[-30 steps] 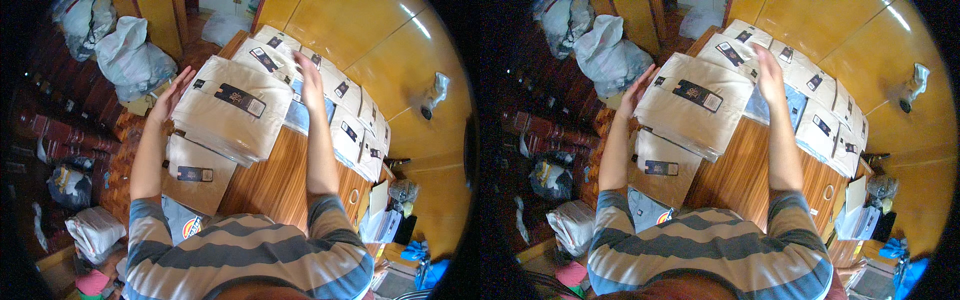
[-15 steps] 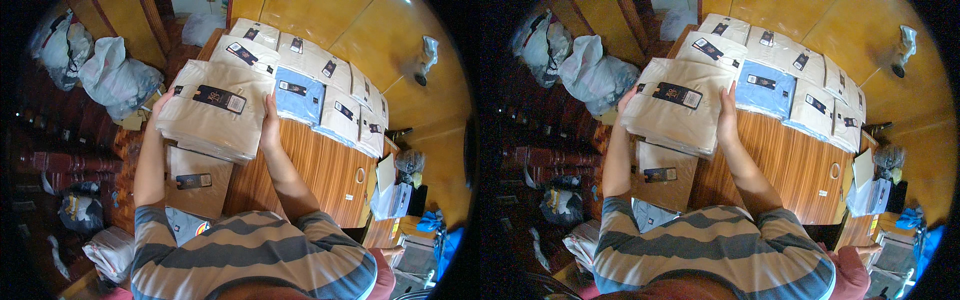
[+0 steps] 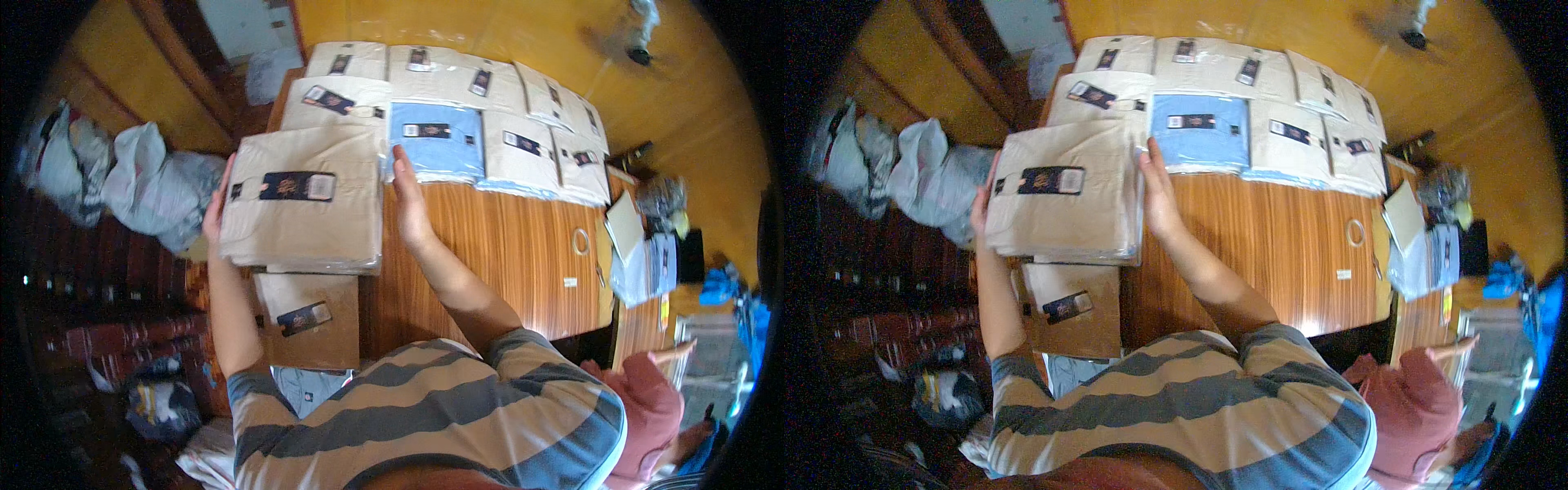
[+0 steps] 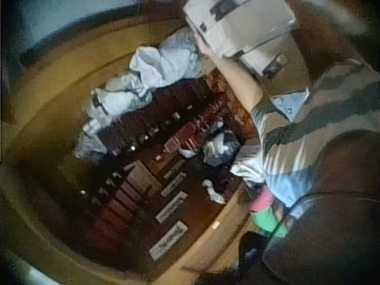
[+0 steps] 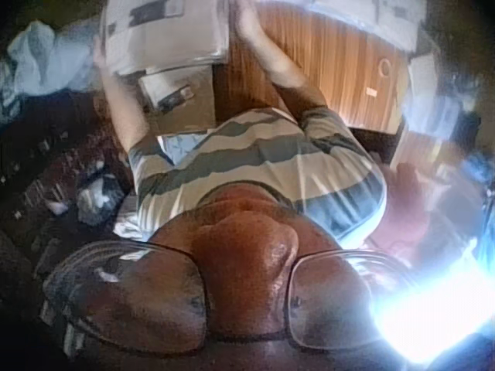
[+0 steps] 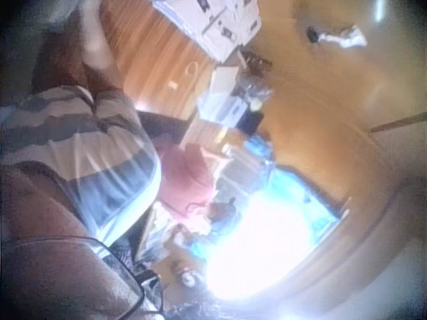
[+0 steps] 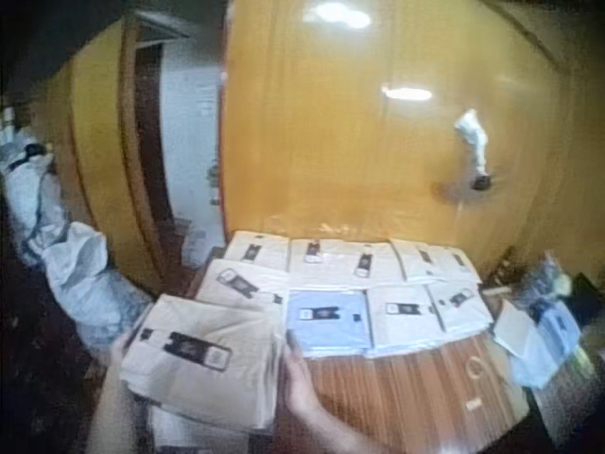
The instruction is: The person sorts and stacks packaged shirts on a wooden table, moving them from the main surface into various piles and checking the tags on the plastic wrapping.
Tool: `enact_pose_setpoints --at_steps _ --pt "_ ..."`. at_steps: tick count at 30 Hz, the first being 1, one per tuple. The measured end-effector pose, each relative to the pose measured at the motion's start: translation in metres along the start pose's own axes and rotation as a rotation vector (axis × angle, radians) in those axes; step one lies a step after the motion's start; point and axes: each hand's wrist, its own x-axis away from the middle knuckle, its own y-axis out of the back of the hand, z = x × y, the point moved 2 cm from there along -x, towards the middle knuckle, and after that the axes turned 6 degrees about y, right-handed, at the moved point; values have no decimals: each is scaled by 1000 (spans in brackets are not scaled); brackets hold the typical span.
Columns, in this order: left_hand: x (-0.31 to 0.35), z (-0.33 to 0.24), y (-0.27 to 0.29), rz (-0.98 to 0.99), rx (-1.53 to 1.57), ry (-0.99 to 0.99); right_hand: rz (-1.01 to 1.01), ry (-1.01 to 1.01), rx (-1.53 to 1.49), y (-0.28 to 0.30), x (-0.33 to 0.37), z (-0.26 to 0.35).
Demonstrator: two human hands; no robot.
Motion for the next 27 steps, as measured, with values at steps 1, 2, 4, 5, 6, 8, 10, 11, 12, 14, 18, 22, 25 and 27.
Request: enact_pose_setpoints --at_steps 1,2,4,5,6,8,10,11,12,14,18,22,25,27 --pt "-4 2 -11 5 -7 2 -33 26 0 8 3 2" --pt "-8 0 -22 4 -24 -14 -58 21 37 21 7 5" --pt "-8 -5 -28 1 -98 -51 -74 -2 86 37 17 3" --pt "-7 -8 -15 9 -148 -69 -108 -13 73 46 22 1" --pt "-7 -10 -5 16 -193 -87 -107 -12 121 60 28 -4" --pt "-2 -20 3 -13 -212 -60 -106 -13 218 95 42 -21" --pt "16 -40 12 -11 -274 -60 -138 -54 273 131 60 -44" --pt "27 -50 -1 -97 -520 -113 -150 -109 298 150 73 -44" --pt "40 -67 -22 -181 -764 -168 -165 -165 323 170 86 -44" --pt "69 -96 -83 -321 -1188 -360 -220 -228 271 213 110 -61" --pt "93 -92 -186 -342 -1592 -495 -297 -243 168 285 135 -66" --pt "97 -50 -237 -608 -1721 -515 -391 -352 146 321 111 -19" --pt "90 23 -273 -510 -1400 -713 -403 -134 147 369 65 23" --pt "95 75 -295 -358 -1347 -531 -378 -33 133 399 12 49"
